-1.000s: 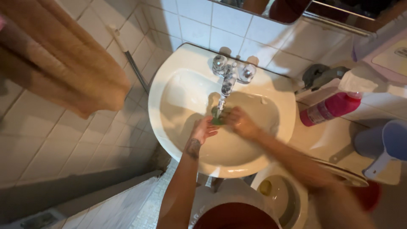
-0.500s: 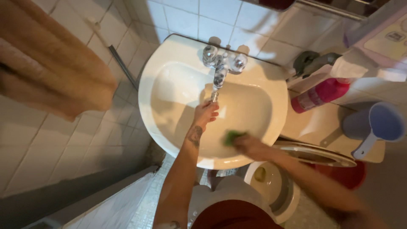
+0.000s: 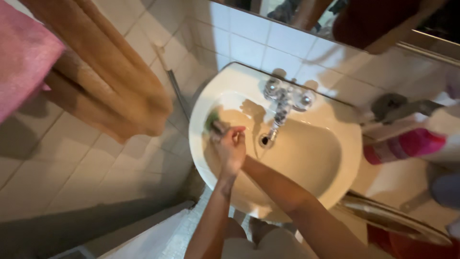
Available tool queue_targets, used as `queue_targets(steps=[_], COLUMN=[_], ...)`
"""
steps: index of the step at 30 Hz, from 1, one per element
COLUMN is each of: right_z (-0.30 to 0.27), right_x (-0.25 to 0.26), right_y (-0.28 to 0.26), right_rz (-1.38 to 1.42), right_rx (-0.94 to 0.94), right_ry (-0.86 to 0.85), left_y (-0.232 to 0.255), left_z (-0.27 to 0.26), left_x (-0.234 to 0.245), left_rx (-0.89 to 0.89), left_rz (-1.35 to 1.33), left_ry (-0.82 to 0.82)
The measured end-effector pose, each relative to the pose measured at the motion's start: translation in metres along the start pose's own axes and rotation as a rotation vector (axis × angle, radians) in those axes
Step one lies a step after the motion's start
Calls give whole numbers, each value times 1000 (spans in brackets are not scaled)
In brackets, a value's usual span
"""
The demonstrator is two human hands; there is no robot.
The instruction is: The person washes a green sponge and an orange cloth under running water, then uses the orange cloth to wipe the sink basin, faucet, and surrounding surfaces. The person finishes by hanging the orange cloth on a wall-mounted towel rack.
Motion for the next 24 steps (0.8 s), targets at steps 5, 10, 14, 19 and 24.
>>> queue_targets(steps=[5,10,14,19,24], right_z=[51,4,-48,-108,-142], right_x=[49,99,138,194,245], right_y=[41,77,85,48,10], right_rz=[-776,-994,-1084,-1375,-1250], right_rx=[301,375,358,248,-319], right_ry=[13,7,6,-333,-381], left_y=[42,8,-28,-71,-101], left_z=[-21,-28,-30,-44,-43], left_x=[26,-11,-63,-123,-152], left_rx=[-120,-90,-51,247,430], left_rz=[224,117,-27,57,79], left_ry=[8,-91,-217,-355,-380])
Point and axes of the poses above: each hand's wrist, its own z-axis towards the middle knuckle, its own x-axis out of the back of the hand, y = z × x, the point moved 10 cm from there along z, towards the middle knuckle, and after that the axes turned 8 degrees about y, right-handed, at the moved point
